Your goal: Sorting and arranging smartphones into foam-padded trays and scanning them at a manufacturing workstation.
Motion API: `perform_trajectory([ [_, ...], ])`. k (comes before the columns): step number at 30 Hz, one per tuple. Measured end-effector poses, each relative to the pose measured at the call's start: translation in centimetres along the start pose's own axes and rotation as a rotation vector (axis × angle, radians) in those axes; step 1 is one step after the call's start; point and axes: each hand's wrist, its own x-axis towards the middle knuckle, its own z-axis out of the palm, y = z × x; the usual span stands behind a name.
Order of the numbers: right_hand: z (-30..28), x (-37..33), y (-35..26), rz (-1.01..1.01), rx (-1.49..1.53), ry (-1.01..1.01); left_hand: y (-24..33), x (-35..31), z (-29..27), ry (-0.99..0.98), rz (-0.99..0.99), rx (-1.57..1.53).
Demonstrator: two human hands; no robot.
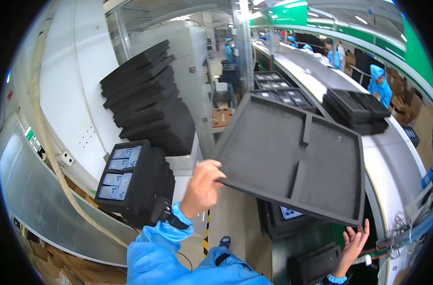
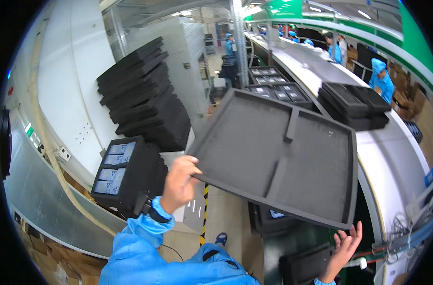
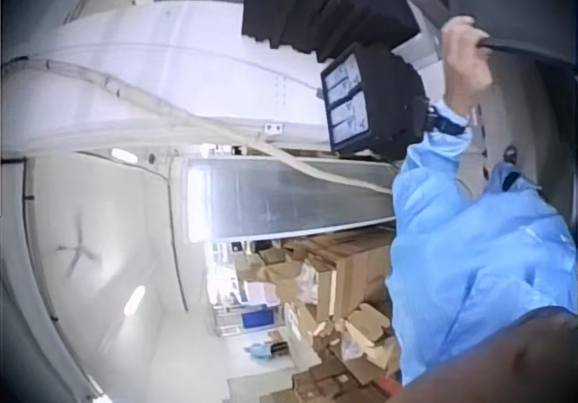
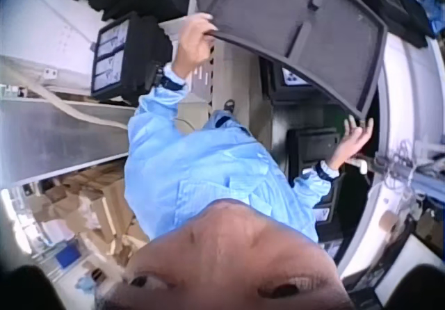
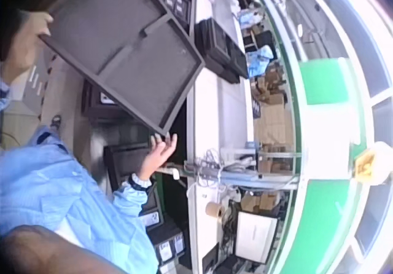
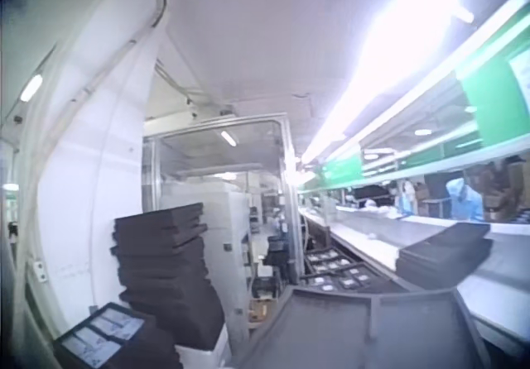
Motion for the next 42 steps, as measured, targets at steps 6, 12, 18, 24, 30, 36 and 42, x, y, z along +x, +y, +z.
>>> perform_trajectory([
  [6,9.3,-0.3,3.3,-0.102,-0.179,-0.008,-14.8,9.6,-16.9,0.375,0.179,0.37],
  [12,15.1,-2.5,7.7,-0.082,-0.203,0.064,-35.4,21.4,-39.6,0.524,-0.008,0.775],
  [18,17.8,-4.4,7.3,-0.057,-0.445,0.106,-40.7,23.7,-31.4,0.595,0.06,0.957],
  [24,22.5,-4.3,7.5,-0.184,-1.128,-0.103,-27.7,12.5,-6.8,-0.408,0.169,-0.11],
  [30,21.5,-3.6,10.2,0.023,-1.382,-0.15,-22.2,2.5,12.3,-1.315,0.141,-0.667],
  [36,21.2,1.1,10.3,0.386,-1.521,-0.063,-12.4,3.2,26.3,-0.784,0.16,-0.763],
  [42,19.1,6.4,9.9,0.527,-1.662,-0.181,-7.2,1.6,38.1,-0.801,0.315,-0.202],
])
